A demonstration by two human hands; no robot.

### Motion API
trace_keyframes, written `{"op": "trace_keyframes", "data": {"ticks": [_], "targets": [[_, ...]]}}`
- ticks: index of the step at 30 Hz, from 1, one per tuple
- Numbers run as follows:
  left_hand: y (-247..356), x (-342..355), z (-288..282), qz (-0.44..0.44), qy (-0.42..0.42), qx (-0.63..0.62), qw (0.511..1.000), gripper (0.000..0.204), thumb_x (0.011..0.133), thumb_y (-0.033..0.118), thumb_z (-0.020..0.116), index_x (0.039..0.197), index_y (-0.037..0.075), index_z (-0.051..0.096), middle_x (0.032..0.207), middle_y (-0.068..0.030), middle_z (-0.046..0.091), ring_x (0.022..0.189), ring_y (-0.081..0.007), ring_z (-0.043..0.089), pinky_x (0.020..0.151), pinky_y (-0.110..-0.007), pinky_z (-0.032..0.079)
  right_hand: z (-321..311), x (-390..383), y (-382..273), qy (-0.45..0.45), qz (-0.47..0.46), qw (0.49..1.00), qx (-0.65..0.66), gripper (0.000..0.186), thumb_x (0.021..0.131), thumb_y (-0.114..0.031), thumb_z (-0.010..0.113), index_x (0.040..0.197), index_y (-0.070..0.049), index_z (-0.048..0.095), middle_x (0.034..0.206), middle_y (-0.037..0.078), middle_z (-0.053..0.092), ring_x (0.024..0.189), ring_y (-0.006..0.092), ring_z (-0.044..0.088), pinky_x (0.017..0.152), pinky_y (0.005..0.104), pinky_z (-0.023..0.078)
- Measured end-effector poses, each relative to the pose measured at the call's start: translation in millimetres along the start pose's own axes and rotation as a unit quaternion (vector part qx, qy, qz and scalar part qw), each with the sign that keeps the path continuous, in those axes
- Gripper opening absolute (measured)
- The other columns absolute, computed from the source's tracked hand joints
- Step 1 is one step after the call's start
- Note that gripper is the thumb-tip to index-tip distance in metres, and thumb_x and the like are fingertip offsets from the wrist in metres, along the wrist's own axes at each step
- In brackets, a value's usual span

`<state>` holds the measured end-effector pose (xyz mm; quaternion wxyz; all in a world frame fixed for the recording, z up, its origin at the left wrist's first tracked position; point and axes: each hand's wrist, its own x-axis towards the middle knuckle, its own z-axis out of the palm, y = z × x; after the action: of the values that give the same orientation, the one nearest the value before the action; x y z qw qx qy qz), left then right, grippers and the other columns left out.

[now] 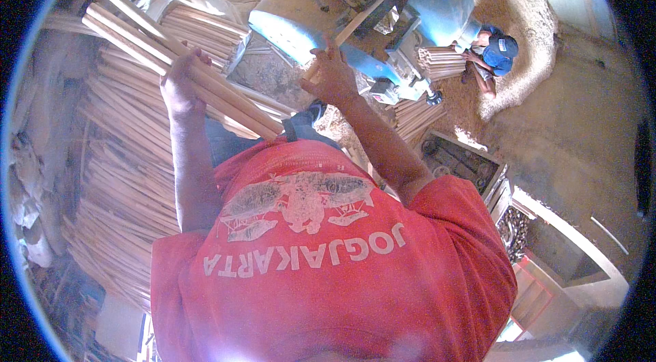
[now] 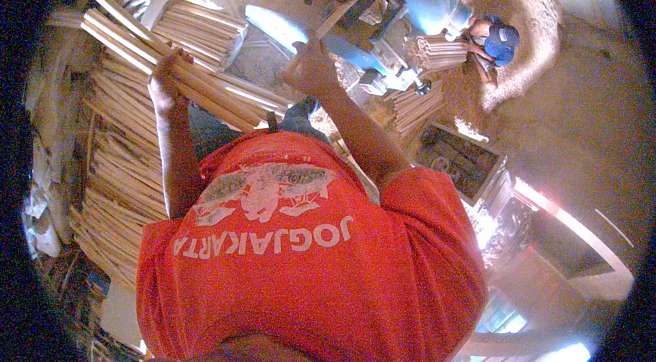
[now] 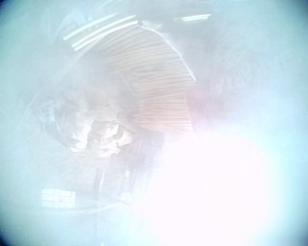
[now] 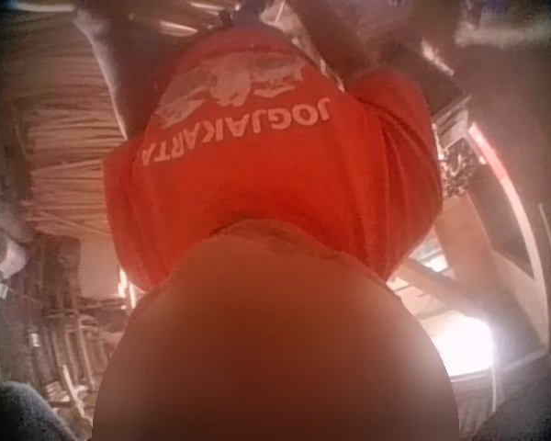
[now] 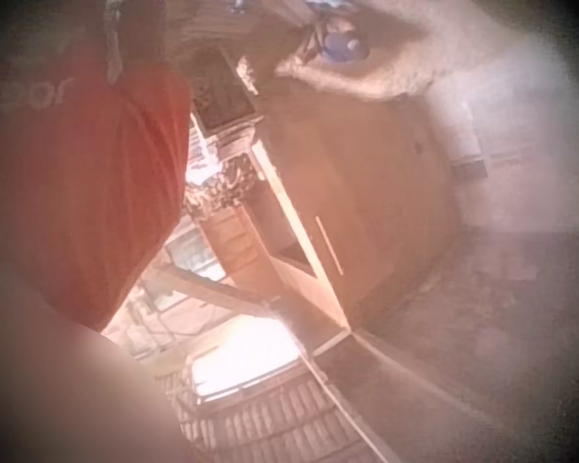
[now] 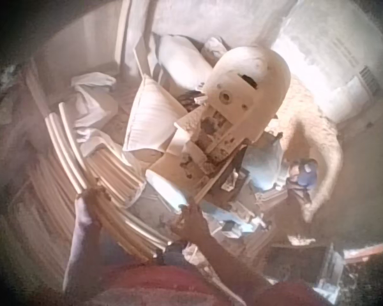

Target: The person repeatedly feeds thin wooden rods through a powered shaping machine, holding each rod with both hands and guiding it through the cutter. Finished rods are placed into a growing pile on the floor. The process is continuous and repetitive throughout the clip.

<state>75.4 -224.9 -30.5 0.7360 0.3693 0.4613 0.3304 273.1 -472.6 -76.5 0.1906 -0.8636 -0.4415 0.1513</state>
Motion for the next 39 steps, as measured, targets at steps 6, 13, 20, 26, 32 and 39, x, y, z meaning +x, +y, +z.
{"op": "trace_keyframes", "data": {"ticks": [6, 13, 20, 26, 32, 39], "targets": [[0.2, -5.5, -0.1, 0.021, -0.019, 0.004, 1.000, 0.042, 0.090, 0.020, 0.063, 0.121, -0.008, 0.060, 0.093, -0.0130, 0.065, 0.086, -0.0252, 0.065, 0.084, -0.036, 0.052, 12.0, -1.7, 8.4, 0.051, -0.009, 0.999, -0.018, 0.068, 0.069, -0.038, 0.083, 0.122, -0.002, 0.058, 0.156, 0.029, 0.023, 0.137, 0.0505, 0.036, 0.106, 0.0515, 0.045], [-4.8, -6.0, 0.9, 0.013, -0.005, -0.009, 1.000, 0.042, 0.090, 0.018, 0.062, 0.124, -0.008, 0.058, 0.094, -0.0123, 0.063, 0.087, -0.0247, 0.064, 0.086, -0.037, 0.053, 14.0, 5.3, 47.3, 0.106, -0.078, 0.989, -0.066, 0.061, 0.077, -0.041, 0.079, 0.120, -0.002, 0.058, 0.153, 0.035, 0.023, 0.141, 0.0511, 0.030, 0.109, 0.0514, 0.042], [-4.0, -12.3, 5.3, 0.000, -0.004, -0.025, 1.000, 0.039, 0.088, 0.014, 0.064, 0.120, -0.008, 0.058, 0.093, -0.0133, 0.063, 0.085, -0.0250, 0.064, 0.083, -0.038, 0.054, 16.5, 18.6, 45.3, 0.093, -0.091, 0.990, -0.060, 0.059, 0.081, -0.044, 0.078, 0.110, 0.004, 0.057, 0.147, 0.036, 0.031, 0.136, 0.0506, 0.037, 0.112, 0.0521, 0.036], [-8.4, -18.0, 1.5, 0.024, 0.003, 0.039, 0.999, 0.045, 0.093, 0.027, 0.059, 0.120, -0.009, 0.060, 0.097, -0.0144, 0.066, 0.091, -0.0254, 0.064, 0.086, -0.038, 0.052, 16.3, 20.5, 42.1, 0.102, -0.049, 0.992, -0.048, 0.063, 0.082, -0.043, 0.078, 0.117, 0.005, 0.055, 0.150, 0.036, 0.028, 0.135, 0.0523, 0.038, 0.110, 0.0529, 0.038], [-6.0, -22.5, -3.1, 0.036, -0.024, -0.044, 0.998, 0.043, 0.084, 0.006, 0.065, 0.123, -0.010, 0.055, 0.088, -0.0137, 0.063, 0.080, -0.0245, 0.065, 0.077, -0.036, 0.054, 11.8, 18.4, 44.5, 0.128, -0.061, 0.988, -0.068, 0.084, 0.083, -0.046, 0.075, 0.145, -0.001, 0.040, 0.153, 0.037, 0.023, 0.136, 0.0517, 0.037, 0.110, 0.0532, 0.037], [-8.7, -21.2, 2.6, 0.007, 0.012, -0.048, 0.999, 0.046, 0.084, 0.005, 0.065, 0.125, -0.009, 0.052, 0.090, -0.0136, 0.061, 0.081, -0.0244, 0.064, 0.076, -0.036, 0.054, 13.9, 19.6, 60.1, 0.136, -0.025, 0.978, -0.154, 0.105, 0.079, -0.058, 0.072, 0.151, 0.003, 0.027, 0.152, 0.039, 0.025, 0.142, 0.0510, 0.028, 0.114, 0.0574, 0.027]]}}
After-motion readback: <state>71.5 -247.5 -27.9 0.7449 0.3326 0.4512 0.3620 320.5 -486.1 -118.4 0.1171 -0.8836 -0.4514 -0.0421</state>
